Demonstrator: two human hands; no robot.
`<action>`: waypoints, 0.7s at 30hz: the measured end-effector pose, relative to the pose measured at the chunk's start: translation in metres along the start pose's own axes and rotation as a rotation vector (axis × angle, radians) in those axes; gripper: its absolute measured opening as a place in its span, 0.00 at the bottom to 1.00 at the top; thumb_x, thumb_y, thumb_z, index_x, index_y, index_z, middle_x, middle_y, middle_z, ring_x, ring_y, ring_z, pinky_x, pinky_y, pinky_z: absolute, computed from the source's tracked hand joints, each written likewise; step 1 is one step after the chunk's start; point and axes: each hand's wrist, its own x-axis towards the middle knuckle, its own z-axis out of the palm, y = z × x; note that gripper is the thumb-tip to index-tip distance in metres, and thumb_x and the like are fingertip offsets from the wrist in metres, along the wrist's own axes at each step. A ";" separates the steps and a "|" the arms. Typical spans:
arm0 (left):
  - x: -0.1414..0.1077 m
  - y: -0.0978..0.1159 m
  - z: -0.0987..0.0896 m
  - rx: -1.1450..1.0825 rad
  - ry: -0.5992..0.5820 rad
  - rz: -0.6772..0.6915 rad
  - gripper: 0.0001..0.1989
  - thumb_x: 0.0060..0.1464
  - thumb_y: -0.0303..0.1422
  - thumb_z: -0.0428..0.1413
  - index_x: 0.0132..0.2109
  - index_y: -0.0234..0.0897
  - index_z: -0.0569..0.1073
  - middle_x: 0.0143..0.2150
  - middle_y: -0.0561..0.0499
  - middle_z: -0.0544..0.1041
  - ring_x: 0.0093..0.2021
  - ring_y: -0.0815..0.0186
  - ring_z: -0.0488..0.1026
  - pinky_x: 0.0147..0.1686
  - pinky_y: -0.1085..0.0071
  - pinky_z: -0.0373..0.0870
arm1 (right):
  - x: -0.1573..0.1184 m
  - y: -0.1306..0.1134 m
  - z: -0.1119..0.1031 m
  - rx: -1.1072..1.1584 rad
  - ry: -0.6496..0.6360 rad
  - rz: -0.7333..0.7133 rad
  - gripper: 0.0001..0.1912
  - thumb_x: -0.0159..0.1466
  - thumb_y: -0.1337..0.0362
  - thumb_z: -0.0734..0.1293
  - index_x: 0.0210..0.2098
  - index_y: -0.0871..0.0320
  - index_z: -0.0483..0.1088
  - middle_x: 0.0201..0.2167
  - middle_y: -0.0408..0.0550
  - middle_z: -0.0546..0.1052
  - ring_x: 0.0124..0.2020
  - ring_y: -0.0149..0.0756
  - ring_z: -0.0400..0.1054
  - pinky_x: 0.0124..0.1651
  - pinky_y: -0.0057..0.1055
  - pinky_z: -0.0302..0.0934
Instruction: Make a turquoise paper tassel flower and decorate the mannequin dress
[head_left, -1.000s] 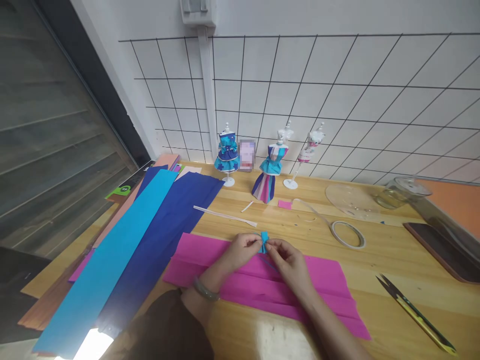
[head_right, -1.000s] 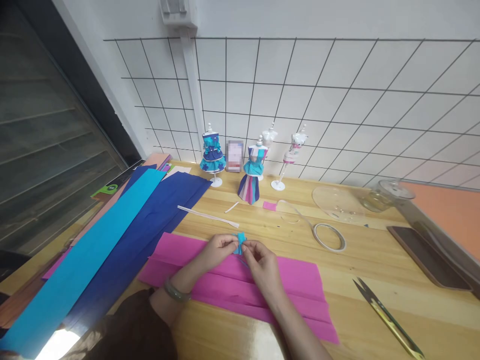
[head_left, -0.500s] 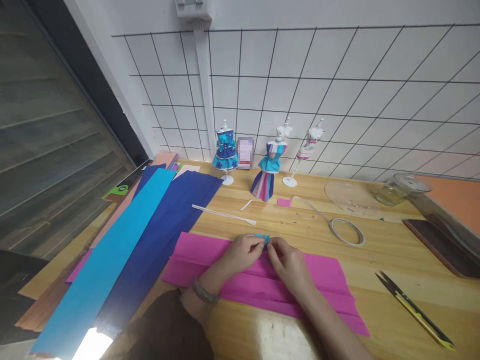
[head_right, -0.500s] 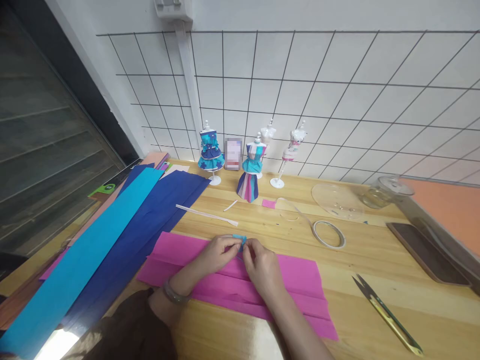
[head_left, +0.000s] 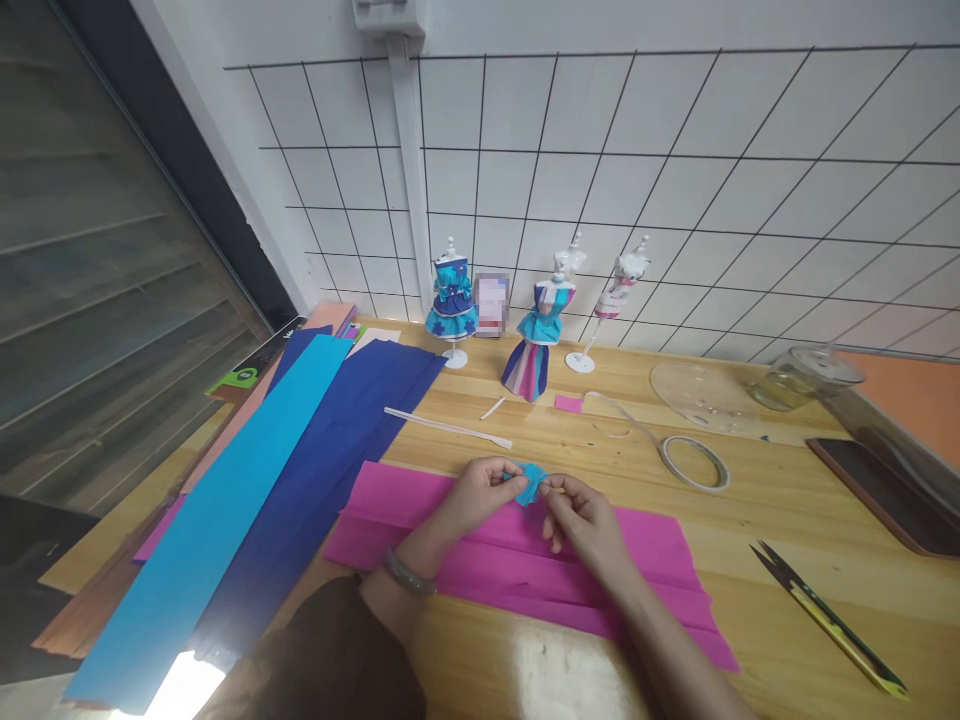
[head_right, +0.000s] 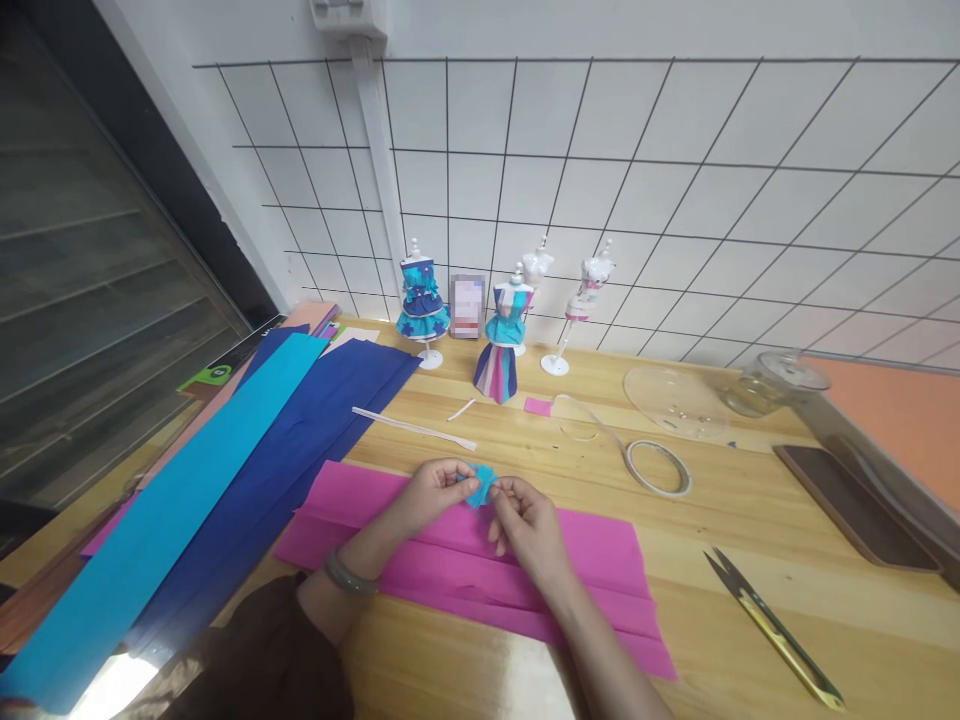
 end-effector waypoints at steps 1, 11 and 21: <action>0.001 -0.001 -0.001 -0.002 0.009 0.002 0.12 0.47 0.37 0.57 0.31 0.30 0.70 0.27 0.50 0.72 0.27 0.72 0.66 0.30 0.75 0.62 | 0.000 0.000 -0.001 -0.004 0.012 -0.004 0.19 0.55 0.47 0.63 0.31 0.59 0.65 0.10 0.38 0.69 0.08 0.26 0.59 0.14 0.22 0.51; 0.000 -0.002 0.001 0.000 0.026 -0.011 0.13 0.44 0.38 0.59 0.30 0.31 0.70 0.25 0.53 0.71 0.25 0.73 0.65 0.28 0.76 0.61 | 0.002 0.002 0.003 0.015 0.030 -0.052 0.19 0.53 0.48 0.65 0.29 0.58 0.64 0.12 0.35 0.64 0.10 0.24 0.54 0.14 0.23 0.48; 0.000 0.000 0.000 -0.042 -0.042 -0.033 0.18 0.46 0.42 0.57 0.37 0.30 0.73 0.31 0.48 0.74 0.30 0.70 0.68 0.34 0.73 0.63 | 0.002 0.004 -0.002 -0.008 0.042 -0.097 0.17 0.55 0.51 0.66 0.24 0.59 0.65 0.13 0.37 0.62 0.13 0.23 0.53 0.17 0.23 0.48</action>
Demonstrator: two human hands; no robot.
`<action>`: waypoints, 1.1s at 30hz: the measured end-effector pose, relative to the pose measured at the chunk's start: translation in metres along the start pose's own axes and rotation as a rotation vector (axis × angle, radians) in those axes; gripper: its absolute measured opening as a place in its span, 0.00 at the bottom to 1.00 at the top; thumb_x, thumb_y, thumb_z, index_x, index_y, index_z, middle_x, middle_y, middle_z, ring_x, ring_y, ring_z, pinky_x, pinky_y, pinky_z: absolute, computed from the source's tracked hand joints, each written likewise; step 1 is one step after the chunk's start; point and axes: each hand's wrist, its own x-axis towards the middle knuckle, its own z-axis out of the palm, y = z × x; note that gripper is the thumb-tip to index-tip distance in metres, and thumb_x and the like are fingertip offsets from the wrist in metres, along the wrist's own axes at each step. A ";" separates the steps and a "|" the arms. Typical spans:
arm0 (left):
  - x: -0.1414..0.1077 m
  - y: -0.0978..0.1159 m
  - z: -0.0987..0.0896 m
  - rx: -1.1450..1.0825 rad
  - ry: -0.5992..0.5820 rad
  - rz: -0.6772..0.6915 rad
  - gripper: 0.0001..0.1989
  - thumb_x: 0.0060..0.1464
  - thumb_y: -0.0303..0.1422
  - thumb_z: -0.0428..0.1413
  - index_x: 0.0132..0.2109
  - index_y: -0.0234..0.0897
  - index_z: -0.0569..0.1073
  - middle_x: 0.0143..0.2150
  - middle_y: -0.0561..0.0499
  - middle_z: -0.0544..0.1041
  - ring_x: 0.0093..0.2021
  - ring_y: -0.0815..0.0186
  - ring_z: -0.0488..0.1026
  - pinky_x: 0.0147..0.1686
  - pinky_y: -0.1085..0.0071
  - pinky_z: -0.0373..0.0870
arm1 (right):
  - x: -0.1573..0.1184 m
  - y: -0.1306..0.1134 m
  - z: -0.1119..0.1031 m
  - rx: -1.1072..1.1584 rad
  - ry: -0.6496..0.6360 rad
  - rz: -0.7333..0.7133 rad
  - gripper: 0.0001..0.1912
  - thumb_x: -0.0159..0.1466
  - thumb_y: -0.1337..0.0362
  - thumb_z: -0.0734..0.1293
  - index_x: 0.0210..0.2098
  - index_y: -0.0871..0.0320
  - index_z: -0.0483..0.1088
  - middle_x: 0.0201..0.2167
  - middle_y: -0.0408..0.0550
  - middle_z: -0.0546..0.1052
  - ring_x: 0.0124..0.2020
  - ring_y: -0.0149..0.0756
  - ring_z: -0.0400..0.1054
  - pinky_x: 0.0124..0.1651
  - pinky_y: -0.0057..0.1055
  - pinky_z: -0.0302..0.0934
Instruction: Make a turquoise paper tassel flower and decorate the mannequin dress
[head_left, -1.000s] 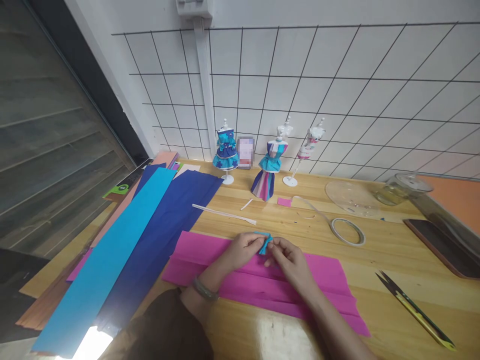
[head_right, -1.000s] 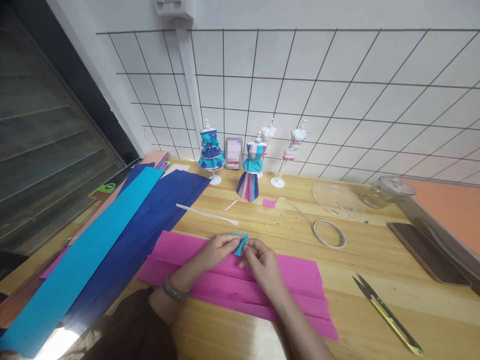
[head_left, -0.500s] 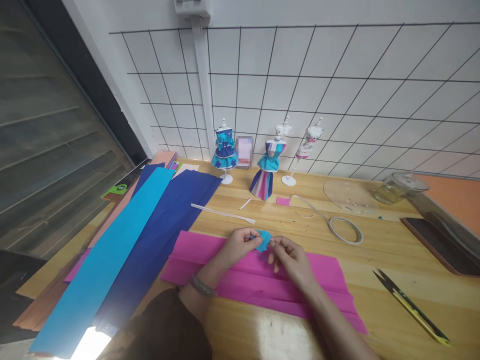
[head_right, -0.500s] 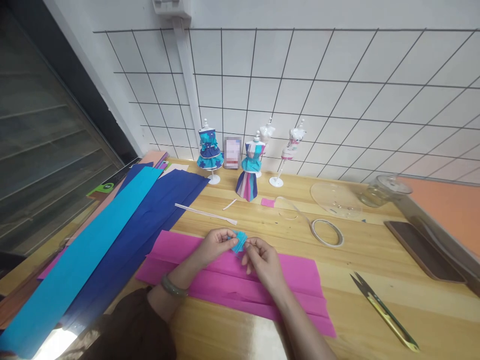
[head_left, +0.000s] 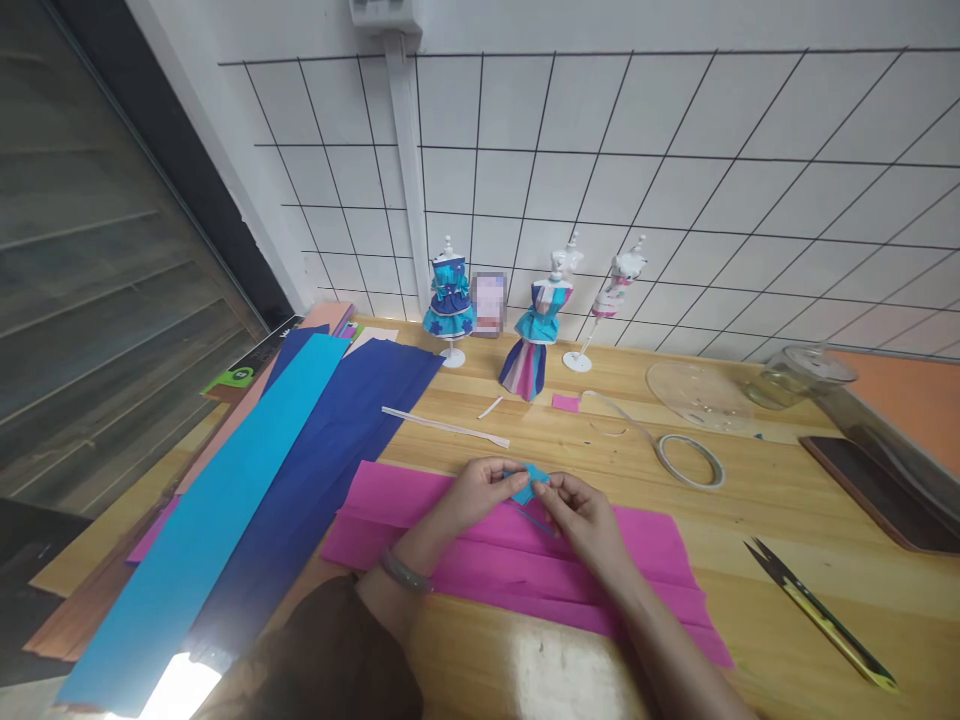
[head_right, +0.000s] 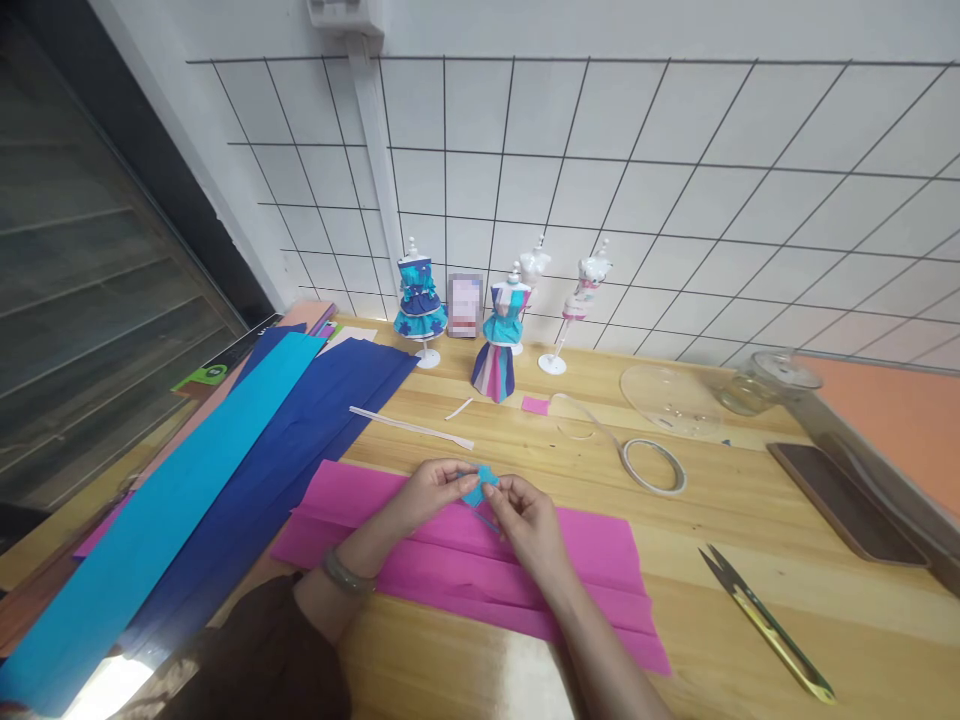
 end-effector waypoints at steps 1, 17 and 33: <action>-0.001 0.001 0.001 -0.005 -0.036 -0.004 0.18 0.47 0.43 0.56 0.36 0.29 0.73 0.31 0.48 0.74 0.31 0.70 0.68 0.34 0.73 0.63 | -0.001 0.000 0.000 -0.001 -0.015 -0.003 0.17 0.55 0.51 0.66 0.25 0.60 0.66 0.14 0.37 0.63 0.14 0.23 0.53 0.17 0.23 0.47; 0.002 0.000 -0.005 -0.048 0.081 -0.039 0.18 0.39 0.41 0.62 0.34 0.30 0.73 0.29 0.50 0.73 0.28 0.72 0.66 0.32 0.74 0.62 | 0.000 -0.006 -0.004 -0.020 -0.020 0.034 0.17 0.55 0.51 0.65 0.23 0.59 0.62 0.12 0.35 0.60 0.12 0.22 0.52 0.16 0.22 0.46; -0.005 0.003 -0.003 -0.003 -0.127 -0.112 0.22 0.44 0.48 0.56 0.23 0.29 0.68 0.20 0.56 0.63 0.23 0.75 0.56 0.25 0.75 0.52 | -0.007 -0.006 -0.003 -0.037 -0.219 0.004 0.14 0.59 0.53 0.63 0.28 0.59 0.64 0.11 0.34 0.60 0.11 0.22 0.51 0.15 0.21 0.47</action>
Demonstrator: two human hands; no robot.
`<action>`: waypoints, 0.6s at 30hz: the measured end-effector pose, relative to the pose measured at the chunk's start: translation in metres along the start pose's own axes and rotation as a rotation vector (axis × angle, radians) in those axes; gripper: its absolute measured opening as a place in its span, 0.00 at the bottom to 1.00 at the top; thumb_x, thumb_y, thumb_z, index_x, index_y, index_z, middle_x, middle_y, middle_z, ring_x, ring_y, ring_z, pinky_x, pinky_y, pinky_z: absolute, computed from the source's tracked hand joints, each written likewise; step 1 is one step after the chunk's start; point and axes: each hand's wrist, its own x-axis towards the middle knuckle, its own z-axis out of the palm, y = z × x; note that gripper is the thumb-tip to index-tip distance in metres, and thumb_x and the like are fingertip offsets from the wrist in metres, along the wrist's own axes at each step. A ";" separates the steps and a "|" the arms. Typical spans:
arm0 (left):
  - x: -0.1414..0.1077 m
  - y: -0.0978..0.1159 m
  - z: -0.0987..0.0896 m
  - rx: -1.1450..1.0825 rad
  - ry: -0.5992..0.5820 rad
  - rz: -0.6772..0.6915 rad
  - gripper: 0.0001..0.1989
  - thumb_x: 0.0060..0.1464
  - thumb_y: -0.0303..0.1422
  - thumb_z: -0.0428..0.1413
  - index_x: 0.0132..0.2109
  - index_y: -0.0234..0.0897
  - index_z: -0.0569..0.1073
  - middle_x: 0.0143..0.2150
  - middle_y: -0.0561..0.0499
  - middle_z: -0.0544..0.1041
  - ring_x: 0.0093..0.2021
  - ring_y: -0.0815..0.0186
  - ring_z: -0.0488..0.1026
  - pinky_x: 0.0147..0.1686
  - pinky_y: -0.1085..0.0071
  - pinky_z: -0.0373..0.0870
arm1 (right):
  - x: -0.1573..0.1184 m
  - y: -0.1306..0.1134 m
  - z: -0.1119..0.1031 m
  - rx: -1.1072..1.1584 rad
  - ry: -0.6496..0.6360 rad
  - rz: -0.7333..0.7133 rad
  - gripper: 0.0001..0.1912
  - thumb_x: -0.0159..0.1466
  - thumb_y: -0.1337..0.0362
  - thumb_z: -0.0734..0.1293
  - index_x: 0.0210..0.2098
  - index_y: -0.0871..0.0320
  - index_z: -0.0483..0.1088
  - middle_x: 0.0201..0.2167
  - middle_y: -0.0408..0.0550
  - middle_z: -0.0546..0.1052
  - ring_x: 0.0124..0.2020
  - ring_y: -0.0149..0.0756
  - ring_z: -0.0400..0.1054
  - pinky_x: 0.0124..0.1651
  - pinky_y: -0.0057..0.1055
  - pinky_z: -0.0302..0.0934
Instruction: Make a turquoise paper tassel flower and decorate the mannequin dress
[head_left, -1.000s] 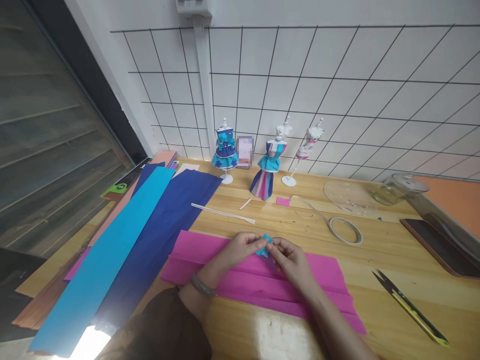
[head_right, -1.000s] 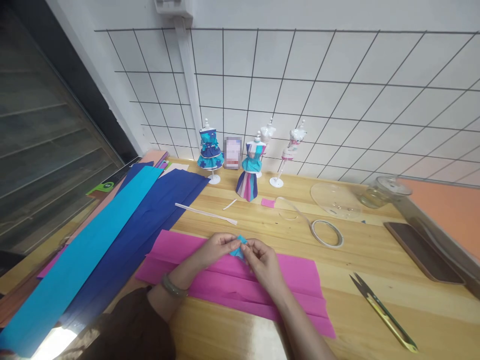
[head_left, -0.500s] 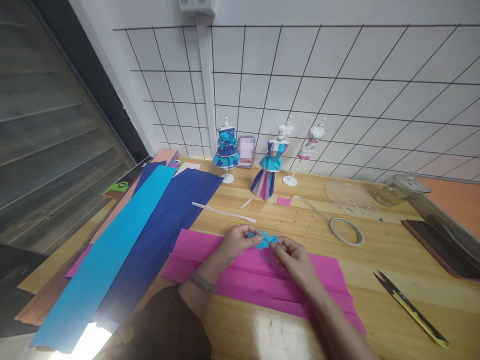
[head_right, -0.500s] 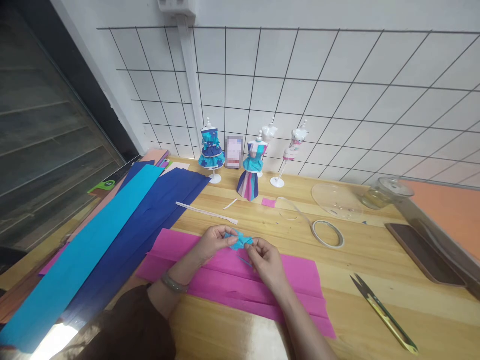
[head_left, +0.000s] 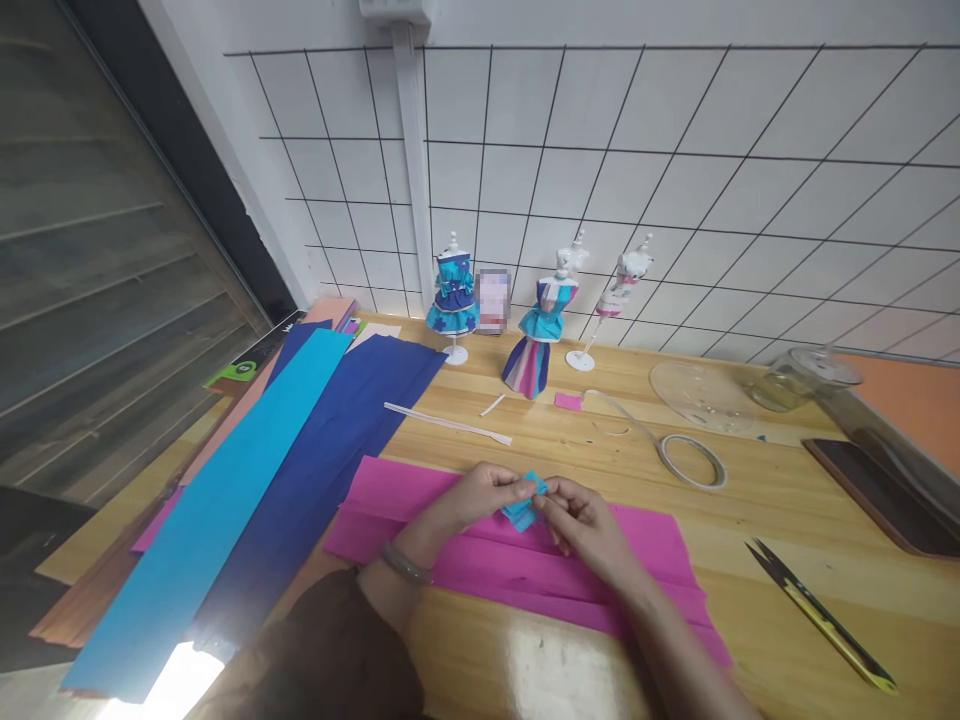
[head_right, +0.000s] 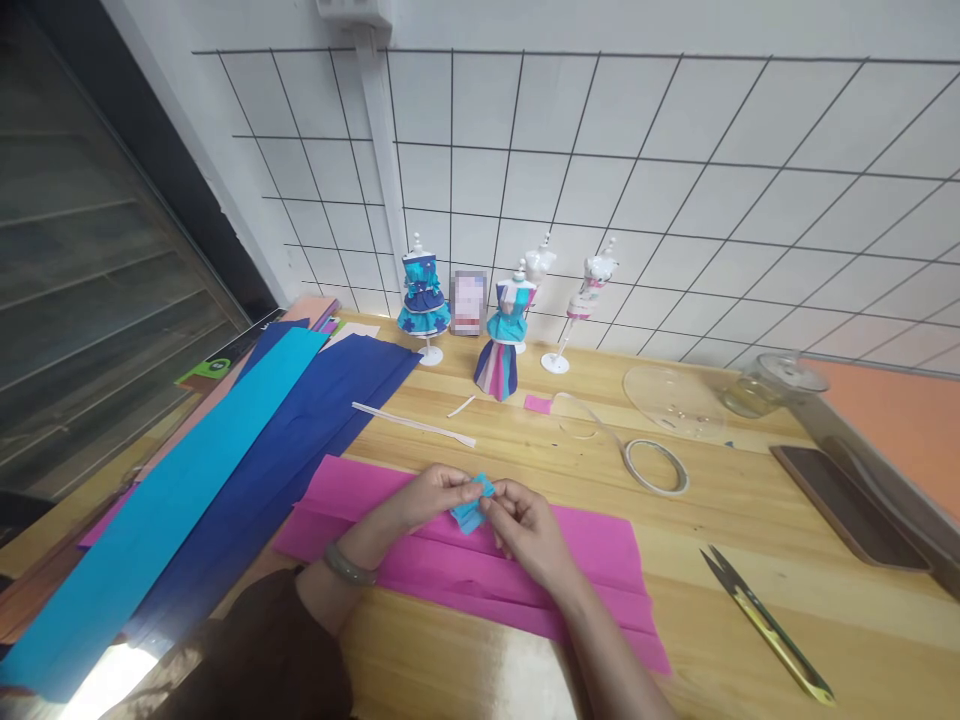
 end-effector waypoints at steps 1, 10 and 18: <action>0.000 0.000 0.000 0.001 0.002 0.004 0.21 0.42 0.47 0.58 0.24 0.29 0.69 0.21 0.55 0.64 0.23 0.74 0.58 0.25 0.76 0.53 | 0.000 -0.001 0.000 0.003 0.000 0.002 0.14 0.59 0.53 0.62 0.27 0.59 0.64 0.11 0.34 0.60 0.11 0.22 0.50 0.15 0.21 0.47; 0.003 -0.003 -0.002 0.016 0.173 0.042 0.18 0.39 0.41 0.62 0.31 0.31 0.70 0.24 0.54 0.69 0.23 0.75 0.62 0.25 0.77 0.57 | 0.000 -0.005 -0.001 0.031 0.016 0.061 0.16 0.55 0.50 0.65 0.26 0.59 0.65 0.12 0.35 0.62 0.12 0.23 0.53 0.16 0.22 0.49; 0.003 -0.005 0.000 0.071 0.247 0.158 0.14 0.41 0.38 0.61 0.32 0.31 0.73 0.27 0.51 0.72 0.27 0.71 0.67 0.28 0.75 0.62 | 0.006 0.003 -0.003 0.057 0.167 0.045 0.17 0.51 0.51 0.69 0.23 0.60 0.68 0.12 0.37 0.64 0.13 0.24 0.55 0.17 0.23 0.49</action>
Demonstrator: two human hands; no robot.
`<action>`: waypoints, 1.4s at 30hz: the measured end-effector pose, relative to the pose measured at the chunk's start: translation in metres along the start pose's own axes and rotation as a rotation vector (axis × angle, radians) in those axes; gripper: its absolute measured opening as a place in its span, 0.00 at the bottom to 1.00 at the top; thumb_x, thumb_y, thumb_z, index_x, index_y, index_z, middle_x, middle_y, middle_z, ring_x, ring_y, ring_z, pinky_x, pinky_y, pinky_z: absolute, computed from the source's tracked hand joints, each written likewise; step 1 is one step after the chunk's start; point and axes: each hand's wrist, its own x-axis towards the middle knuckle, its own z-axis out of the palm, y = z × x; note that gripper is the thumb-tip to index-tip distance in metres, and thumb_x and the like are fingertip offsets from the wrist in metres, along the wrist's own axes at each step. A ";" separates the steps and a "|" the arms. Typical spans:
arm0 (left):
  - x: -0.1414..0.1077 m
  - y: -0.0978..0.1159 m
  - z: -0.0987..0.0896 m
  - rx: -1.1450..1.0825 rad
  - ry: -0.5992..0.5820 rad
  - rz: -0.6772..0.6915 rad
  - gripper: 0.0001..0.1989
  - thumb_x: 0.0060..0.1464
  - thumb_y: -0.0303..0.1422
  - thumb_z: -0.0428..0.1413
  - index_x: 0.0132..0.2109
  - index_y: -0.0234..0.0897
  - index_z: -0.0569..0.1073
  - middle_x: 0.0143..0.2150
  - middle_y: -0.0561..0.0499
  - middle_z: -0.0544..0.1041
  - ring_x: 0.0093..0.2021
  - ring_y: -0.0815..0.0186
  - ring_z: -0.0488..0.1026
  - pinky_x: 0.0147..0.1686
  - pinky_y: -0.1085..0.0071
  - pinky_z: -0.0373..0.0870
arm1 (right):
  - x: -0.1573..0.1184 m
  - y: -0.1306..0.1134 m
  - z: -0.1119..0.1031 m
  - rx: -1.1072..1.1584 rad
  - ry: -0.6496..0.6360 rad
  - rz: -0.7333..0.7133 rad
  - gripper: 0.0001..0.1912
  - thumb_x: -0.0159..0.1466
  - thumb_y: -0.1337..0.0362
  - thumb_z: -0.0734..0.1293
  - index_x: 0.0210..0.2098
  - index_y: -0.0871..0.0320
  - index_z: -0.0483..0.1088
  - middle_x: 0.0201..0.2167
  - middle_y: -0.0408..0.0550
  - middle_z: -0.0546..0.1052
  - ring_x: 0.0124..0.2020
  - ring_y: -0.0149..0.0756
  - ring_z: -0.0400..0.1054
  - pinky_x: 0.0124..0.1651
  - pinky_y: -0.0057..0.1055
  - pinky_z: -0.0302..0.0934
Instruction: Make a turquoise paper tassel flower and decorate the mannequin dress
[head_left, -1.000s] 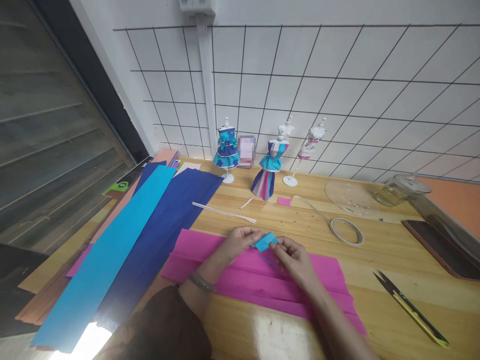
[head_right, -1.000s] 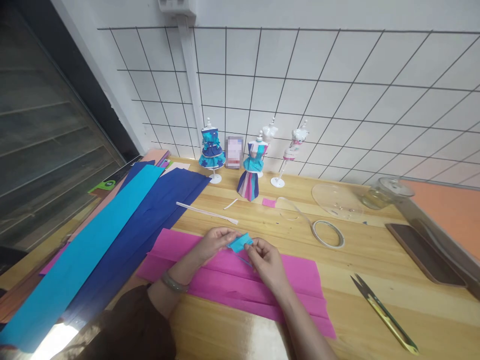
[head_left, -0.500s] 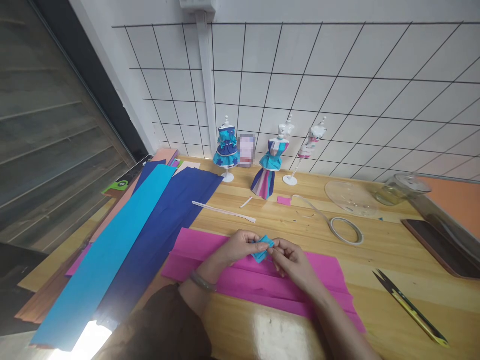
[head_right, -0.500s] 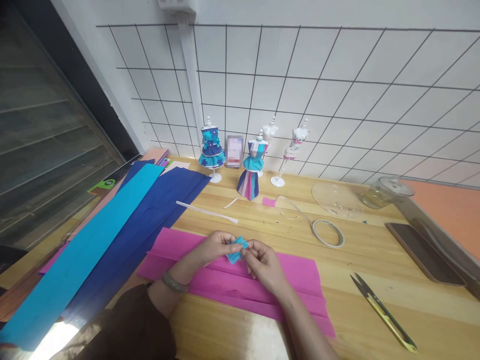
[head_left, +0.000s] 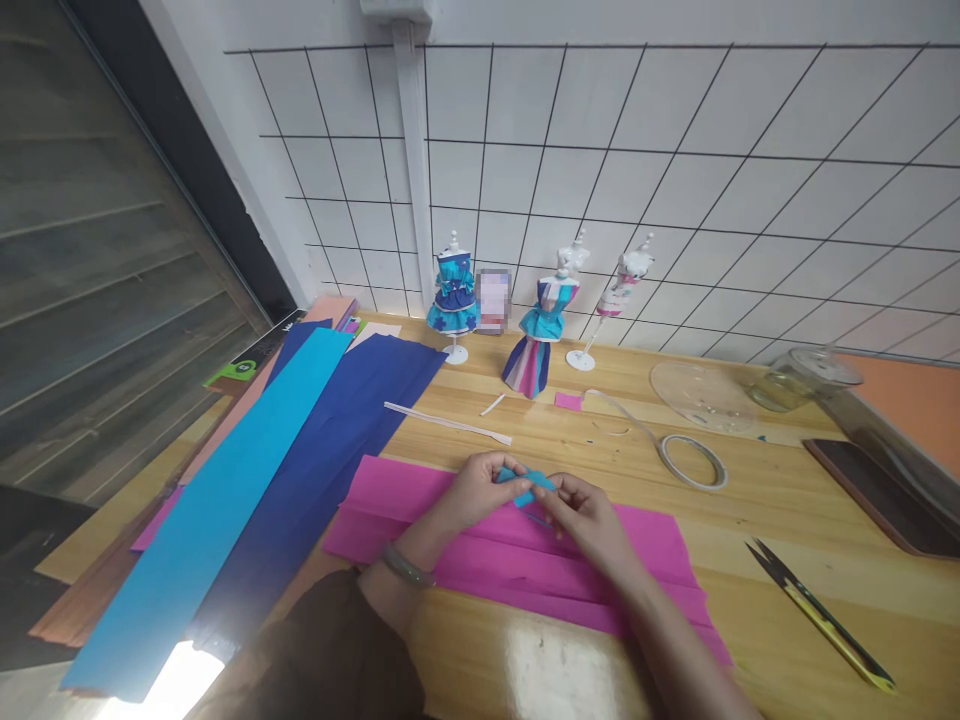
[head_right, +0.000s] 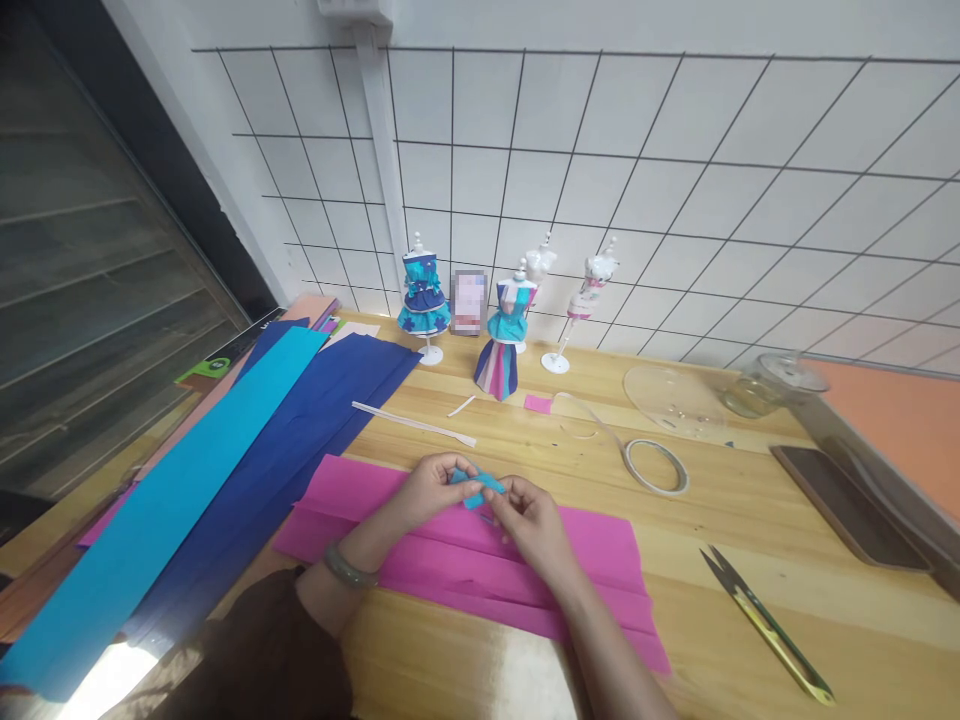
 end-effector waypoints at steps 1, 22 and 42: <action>0.000 0.000 0.000 -0.031 0.012 -0.001 0.14 0.41 0.37 0.61 0.33 0.31 0.72 0.27 0.51 0.73 0.26 0.71 0.67 0.28 0.75 0.62 | 0.001 0.001 -0.002 0.010 0.033 -0.006 0.17 0.50 0.52 0.69 0.22 0.60 0.68 0.12 0.38 0.65 0.14 0.24 0.56 0.18 0.23 0.50; 0.005 0.006 0.005 -0.321 0.075 -0.107 0.31 0.39 0.35 0.62 0.51 0.28 0.66 0.36 0.44 0.77 0.35 0.65 0.73 0.38 0.70 0.66 | -0.005 -0.005 0.006 0.324 0.064 0.050 0.16 0.46 0.56 0.74 0.27 0.58 0.68 0.22 0.44 0.76 0.23 0.32 0.70 0.34 0.31 0.64; 0.003 0.004 0.007 -0.359 -0.019 -0.197 0.21 0.40 0.44 0.60 0.35 0.29 0.74 0.28 0.49 0.73 0.28 0.71 0.69 0.34 0.71 0.66 | 0.004 0.010 0.012 0.209 0.135 0.086 0.17 0.47 0.53 0.72 0.24 0.61 0.68 0.21 0.46 0.77 0.16 0.25 0.64 0.22 0.23 0.58</action>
